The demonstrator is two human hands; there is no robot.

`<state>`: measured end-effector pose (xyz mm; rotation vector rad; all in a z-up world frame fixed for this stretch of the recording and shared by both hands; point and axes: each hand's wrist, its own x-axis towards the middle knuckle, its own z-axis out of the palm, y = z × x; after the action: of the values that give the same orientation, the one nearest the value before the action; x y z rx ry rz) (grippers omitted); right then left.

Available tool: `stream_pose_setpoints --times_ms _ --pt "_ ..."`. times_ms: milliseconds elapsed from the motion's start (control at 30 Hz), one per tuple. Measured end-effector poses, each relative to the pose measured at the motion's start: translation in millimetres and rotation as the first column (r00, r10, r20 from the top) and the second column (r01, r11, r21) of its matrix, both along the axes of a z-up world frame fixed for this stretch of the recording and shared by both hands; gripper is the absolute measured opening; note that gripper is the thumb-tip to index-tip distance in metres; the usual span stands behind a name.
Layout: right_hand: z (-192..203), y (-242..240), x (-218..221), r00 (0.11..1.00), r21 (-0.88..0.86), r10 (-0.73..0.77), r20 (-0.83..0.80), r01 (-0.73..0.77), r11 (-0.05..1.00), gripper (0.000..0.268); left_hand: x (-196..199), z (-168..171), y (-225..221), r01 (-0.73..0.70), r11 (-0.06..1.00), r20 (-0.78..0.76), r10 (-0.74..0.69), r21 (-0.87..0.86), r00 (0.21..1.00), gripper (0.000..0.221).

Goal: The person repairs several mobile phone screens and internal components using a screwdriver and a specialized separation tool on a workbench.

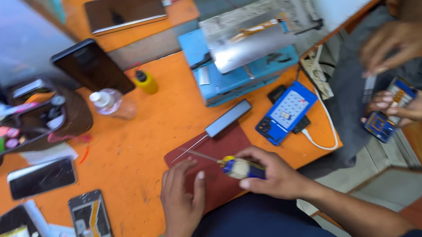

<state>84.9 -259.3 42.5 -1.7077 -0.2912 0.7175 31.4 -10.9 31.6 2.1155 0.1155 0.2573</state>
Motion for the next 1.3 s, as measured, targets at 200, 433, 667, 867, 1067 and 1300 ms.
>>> stream_pose_setpoints --times_ms 200,433,667,867,1067,1300 --pt "-25.9 -98.6 -48.5 0.869 -0.126 -0.484 0.105 0.494 0.86 0.053 67.9 7.7 -36.5 0.14 0.895 0.089 -0.195 0.424 0.977 0.058" --pt "31.3 -130.6 -29.0 0.704 -0.465 -0.465 0.536 0.706 0.534 0.05 105.4 -16.2 -65.5 0.279 0.797 -0.122 -0.254 0.536 0.959 0.068" --pt "62.7 -123.6 35.9 0.675 -0.619 0.003 0.738 0.675 0.402 0.049 108.1 -34.8 -60.1 0.231 0.793 -0.059 -0.24 0.564 0.969 0.046" --pt "45.8 -130.0 101.9 0.662 -0.679 0.192 0.724 0.637 0.365 0.042 98.7 -30.1 -53.0 0.175 0.85 0.018 -0.212 0.498 0.977 0.043" --pt "28.0 -125.5 142.9 0.732 -0.761 0.236 0.639 0.556 0.334 0.04 92.9 -25.3 -46.7 0.198 0.861 -0.025 -0.211 0.469 0.977 0.043" --pt "15.6 -119.7 160.2 0.72 -0.723 0.214 0.66 0.531 0.442 0.045 77.9 -14.9 -39.8 0.124 0.836 -0.014 -0.138 0.535 0.99 0.047"
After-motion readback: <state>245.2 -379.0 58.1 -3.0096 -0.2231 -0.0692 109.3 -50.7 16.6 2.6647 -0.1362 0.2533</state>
